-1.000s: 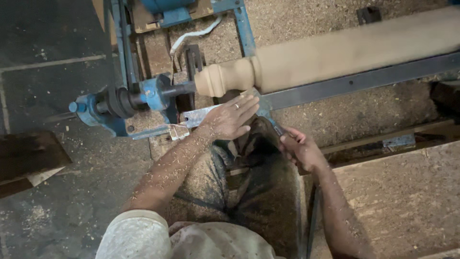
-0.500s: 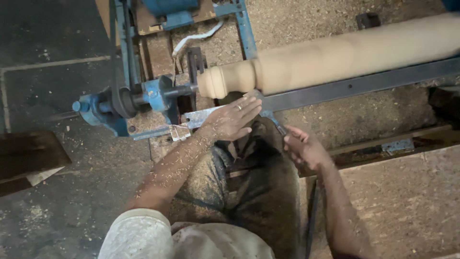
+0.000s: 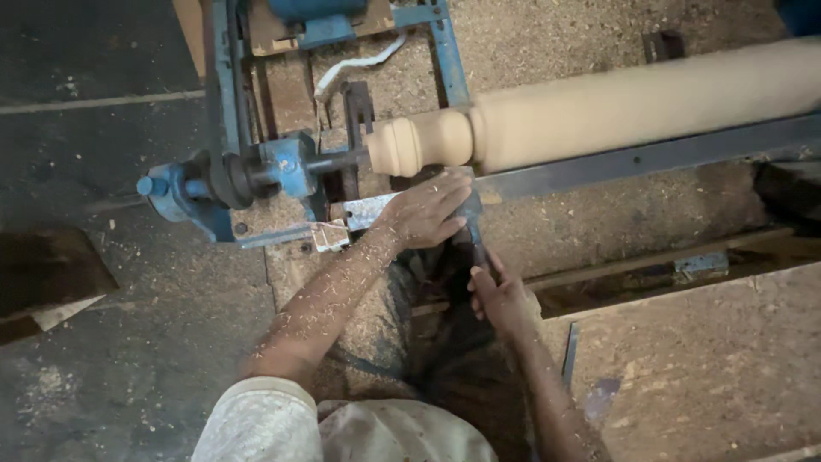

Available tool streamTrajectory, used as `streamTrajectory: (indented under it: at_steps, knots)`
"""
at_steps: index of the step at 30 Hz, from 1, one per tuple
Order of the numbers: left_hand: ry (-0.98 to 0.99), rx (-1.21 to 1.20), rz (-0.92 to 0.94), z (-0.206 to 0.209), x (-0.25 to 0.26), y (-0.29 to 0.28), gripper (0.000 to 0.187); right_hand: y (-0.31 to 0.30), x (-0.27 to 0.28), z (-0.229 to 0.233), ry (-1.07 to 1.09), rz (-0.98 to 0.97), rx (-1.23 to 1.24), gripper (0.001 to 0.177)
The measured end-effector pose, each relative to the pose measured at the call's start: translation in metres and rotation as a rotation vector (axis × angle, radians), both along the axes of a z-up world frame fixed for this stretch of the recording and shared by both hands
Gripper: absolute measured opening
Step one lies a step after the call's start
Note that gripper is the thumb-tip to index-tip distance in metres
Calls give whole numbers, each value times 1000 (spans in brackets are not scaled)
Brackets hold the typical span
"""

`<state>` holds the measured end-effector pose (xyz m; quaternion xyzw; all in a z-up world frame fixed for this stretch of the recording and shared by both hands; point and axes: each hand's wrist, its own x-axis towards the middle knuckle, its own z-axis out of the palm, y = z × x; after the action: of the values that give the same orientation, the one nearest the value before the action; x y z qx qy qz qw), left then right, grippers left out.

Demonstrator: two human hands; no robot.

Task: The person uses a chisel to shape a rotating piece of wood on a lathe. They hold the tool against the spinning wood to carve a decorative profile, creating wood shavings.

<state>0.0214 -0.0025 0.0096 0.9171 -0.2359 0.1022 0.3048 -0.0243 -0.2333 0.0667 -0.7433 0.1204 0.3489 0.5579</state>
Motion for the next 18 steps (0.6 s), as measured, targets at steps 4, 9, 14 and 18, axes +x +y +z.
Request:
streamTrajectory:
  at_steps: [4, 9, 14, 18]
  knots:
    - [-49, -55, 30, 15, -3, 1, 50, 11, -14, -7, -7, -79, 12, 57]
    - [-138, -141, 45, 25, -6, 4, 49, 26, -24, -16, 14, -171, 93, 53]
    - [-148, -153, 75, 30, -4, 5, 46, 39, -36, -24, -12, -219, 208, 51]
    - [-290, -99, 123, 28, -7, 5, 42, 46, -42, -26, -46, -217, 251, 48]
